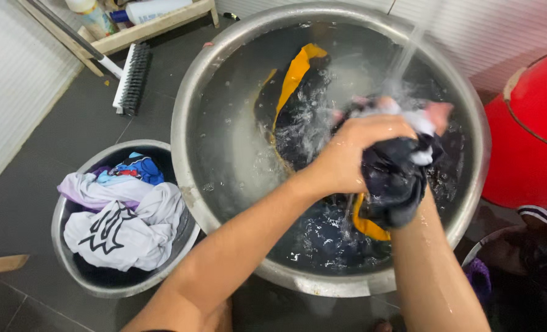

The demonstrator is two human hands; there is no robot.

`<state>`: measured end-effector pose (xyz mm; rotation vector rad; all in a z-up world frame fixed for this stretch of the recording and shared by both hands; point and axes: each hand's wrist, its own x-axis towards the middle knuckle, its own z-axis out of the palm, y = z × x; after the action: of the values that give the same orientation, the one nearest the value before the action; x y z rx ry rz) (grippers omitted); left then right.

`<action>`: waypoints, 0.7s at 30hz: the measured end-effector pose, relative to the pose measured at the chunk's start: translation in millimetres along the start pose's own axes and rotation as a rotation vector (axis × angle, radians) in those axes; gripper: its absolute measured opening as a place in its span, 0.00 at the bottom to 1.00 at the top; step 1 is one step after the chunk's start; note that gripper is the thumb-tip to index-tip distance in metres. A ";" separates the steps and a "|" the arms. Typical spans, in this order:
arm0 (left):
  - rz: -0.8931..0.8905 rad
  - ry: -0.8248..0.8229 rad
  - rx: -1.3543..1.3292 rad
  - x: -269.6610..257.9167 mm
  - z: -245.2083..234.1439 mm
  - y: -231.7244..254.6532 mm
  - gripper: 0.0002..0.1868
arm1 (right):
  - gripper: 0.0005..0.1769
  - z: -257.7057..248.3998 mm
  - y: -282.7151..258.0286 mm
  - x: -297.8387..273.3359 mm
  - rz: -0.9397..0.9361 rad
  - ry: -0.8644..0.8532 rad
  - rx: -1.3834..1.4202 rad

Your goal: The person hand-washes a load of mixed-color clothes in a large metal basin filled with water. They repeatedly submerge, agitate, and wring out various garments including a black and yellow shirt, a white t-shirt, and a pair of jeans, then transfer them to a smaller basin.

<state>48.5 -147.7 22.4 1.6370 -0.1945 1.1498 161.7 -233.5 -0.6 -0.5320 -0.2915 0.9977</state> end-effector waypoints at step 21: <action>-1.196 -0.289 -0.949 -55.5 -42.1 -109.4 0.12 | 0.10 77.2 26.3 -68.1 -1.087 -0.736 -1.946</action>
<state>64.3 -90.8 -93.1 0.7544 0.0742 -0.1424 71.5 -258.1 50.0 -1.4386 -2.0304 -0.5509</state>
